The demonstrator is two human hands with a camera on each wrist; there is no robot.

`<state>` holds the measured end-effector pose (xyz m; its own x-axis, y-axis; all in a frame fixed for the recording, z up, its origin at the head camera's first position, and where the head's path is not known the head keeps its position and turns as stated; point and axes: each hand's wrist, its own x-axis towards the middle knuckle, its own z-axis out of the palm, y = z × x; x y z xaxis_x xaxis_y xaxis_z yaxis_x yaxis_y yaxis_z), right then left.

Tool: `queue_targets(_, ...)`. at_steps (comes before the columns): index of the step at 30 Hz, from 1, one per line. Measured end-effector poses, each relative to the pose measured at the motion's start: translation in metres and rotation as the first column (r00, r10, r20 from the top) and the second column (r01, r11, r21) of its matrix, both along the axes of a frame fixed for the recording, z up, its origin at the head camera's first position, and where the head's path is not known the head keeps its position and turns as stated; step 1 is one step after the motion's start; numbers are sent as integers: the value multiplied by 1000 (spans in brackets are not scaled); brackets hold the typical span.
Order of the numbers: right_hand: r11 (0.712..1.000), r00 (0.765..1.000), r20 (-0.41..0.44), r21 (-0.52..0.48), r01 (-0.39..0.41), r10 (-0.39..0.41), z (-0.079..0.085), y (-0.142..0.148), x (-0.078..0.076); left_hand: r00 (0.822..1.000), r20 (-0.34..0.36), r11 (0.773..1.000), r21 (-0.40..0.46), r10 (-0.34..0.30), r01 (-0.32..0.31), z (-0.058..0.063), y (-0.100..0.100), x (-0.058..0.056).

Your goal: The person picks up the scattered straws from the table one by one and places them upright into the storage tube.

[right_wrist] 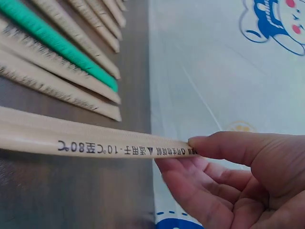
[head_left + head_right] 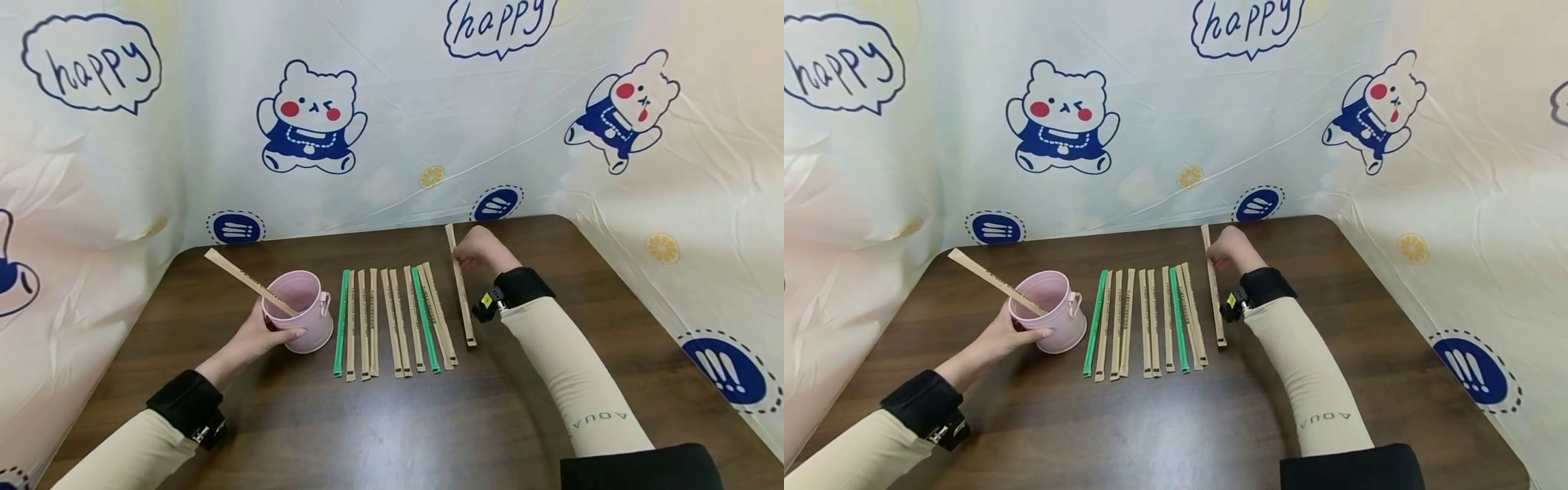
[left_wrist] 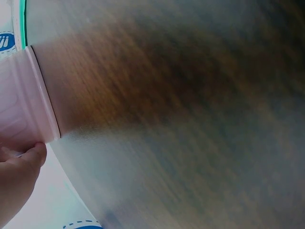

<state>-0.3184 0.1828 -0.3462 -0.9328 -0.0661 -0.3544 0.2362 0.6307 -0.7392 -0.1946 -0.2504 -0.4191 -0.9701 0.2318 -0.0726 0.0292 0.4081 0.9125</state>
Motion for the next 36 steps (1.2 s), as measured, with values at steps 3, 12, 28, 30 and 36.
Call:
queue_targets(3,993,999,29,-111,38,-35,7,1,1,1000,-7,1000,-3,1,-1,-1,1,0)
queue_targets(12,936,992,-113,-351,11,-54,37,-6,0,1000,-7,1000,19,2,-1,-2,1,0)
queue_targets(28,857,888,-451,-490,-161,-91,105,-85,29,1000,-6,1000,14,5,-5,-2,-1,-1)
queue_targets(30,855,883,-462,-488,-175,-84,110,-93,30,1000,-4,1000,8,8,-8,-2,-1,0)
queue_targets(36,844,869,-491,-486,-225,-51,121,-124,34,1000,-5,1000,9,-2,2,-1,-2,1)
